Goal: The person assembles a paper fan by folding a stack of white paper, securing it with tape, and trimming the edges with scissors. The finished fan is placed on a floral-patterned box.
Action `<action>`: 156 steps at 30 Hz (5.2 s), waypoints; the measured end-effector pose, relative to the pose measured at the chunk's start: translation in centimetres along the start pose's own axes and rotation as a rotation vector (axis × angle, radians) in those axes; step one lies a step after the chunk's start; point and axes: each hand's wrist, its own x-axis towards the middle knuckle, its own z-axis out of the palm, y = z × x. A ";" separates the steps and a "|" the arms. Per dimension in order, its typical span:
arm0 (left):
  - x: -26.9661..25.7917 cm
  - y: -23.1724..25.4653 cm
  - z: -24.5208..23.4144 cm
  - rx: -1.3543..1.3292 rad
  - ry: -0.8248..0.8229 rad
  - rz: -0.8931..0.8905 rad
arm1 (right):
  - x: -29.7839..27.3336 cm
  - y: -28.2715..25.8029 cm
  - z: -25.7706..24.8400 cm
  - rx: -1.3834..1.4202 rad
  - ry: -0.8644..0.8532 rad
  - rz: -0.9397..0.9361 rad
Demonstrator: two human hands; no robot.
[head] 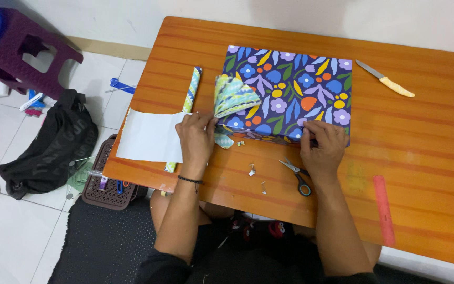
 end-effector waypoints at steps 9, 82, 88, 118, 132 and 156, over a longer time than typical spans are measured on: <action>0.9 -0.5 -0.7 -0.089 -0.036 0.038 | 1.8 -3.5 -0.1 0.048 -0.033 -0.106; -4.2 -3.0 -12.2 -0.438 0.084 -0.239 | 7.2 -7.5 6.8 0.148 -0.575 -0.515; -5.0 -3.8 -12.6 -0.292 0.095 -0.187 | 9.2 -6.7 8.0 0.046 -0.542 -0.591; -0.9 -1.2 -0.2 0.025 0.142 0.129 | 2.3 -7.4 4.3 0.187 -0.296 0.079; -2.0 -1.9 1.7 -0.390 0.086 -0.202 | 0.2 -5.3 2.7 -0.058 -0.341 -0.041; -0.7 5.6 2.5 -0.242 0.032 0.256 | -2.0 3.9 -4.7 0.211 0.085 0.381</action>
